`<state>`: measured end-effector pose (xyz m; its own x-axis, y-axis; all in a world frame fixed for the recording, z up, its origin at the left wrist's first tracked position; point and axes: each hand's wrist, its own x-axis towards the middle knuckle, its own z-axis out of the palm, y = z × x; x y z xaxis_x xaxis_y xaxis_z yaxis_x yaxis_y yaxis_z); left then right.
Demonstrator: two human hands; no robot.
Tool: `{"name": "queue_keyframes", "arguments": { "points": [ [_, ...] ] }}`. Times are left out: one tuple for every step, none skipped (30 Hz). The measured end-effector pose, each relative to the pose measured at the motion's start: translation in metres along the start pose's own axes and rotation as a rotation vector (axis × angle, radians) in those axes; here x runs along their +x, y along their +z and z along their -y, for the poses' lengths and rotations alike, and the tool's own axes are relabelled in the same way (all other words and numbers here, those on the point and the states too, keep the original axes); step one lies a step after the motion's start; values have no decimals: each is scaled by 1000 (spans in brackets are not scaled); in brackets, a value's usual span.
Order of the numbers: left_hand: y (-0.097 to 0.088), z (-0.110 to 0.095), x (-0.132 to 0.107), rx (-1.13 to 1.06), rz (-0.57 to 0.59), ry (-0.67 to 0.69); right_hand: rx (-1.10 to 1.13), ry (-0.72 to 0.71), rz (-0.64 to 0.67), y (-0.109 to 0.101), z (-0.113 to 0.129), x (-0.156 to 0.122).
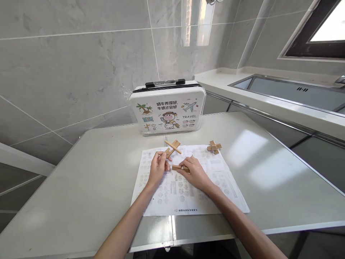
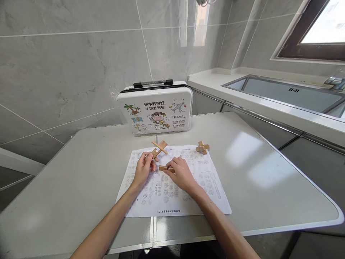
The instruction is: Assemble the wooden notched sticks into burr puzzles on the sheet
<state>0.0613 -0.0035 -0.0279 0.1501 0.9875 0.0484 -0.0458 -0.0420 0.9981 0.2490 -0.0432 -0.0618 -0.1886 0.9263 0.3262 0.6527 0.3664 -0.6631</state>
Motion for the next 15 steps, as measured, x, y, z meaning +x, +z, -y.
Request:
{"name": "queue_keyframes", "arguments": {
  "points": [
    [0, 0, 0, 4, 2, 3, 39, 5, -5, -1, 1, 0],
    [0, 0, 0, 11, 2, 8, 92, 16, -14, -2, 3, 1],
    [0, 0, 0, 19, 0, 15, 153, 31, -26, -3, 5, 1],
    [1, 1, 0, 30, -4, 23, 219, 50, -38, -5, 6, 1],
    [1, 1, 0, 42, -9, 30, 292, 77, -45, -7, 8, 2],
    [1, 1, -1, 57, -17, 38, 371, 114, -47, -8, 10, 2],
    [1, 2, -1, 72, -24, 45, 448, 159, -44, -10, 12, 3],
    [2, 2, -2, 89, -31, 52, 520, 209, -44, -12, 13, 3],
    [2, 3, -2, 108, -38, 59, 592, 257, -47, -14, 15, 4],
    [2, 3, -3, 128, -43, 65, 664, 299, -55, -16, 16, 4],
    [3, 3, -4, 150, -48, 72, 736, 332, -68, -19, 17, 5],
    [3, 3, -4, 174, -52, 79, 807, 354, -80, -21, 18, 6],
    [3, 4, -5, 198, -55, 86, 880, 370, -85, -24, 18, 7],
    [4, 4, -6, 222, -57, 91, 948, 381, -84, -26, 18, 8],
    [4, 4, -6, 244, -55, 96, 1006, 388, -78, -27, 18, 8]
  ]
}}
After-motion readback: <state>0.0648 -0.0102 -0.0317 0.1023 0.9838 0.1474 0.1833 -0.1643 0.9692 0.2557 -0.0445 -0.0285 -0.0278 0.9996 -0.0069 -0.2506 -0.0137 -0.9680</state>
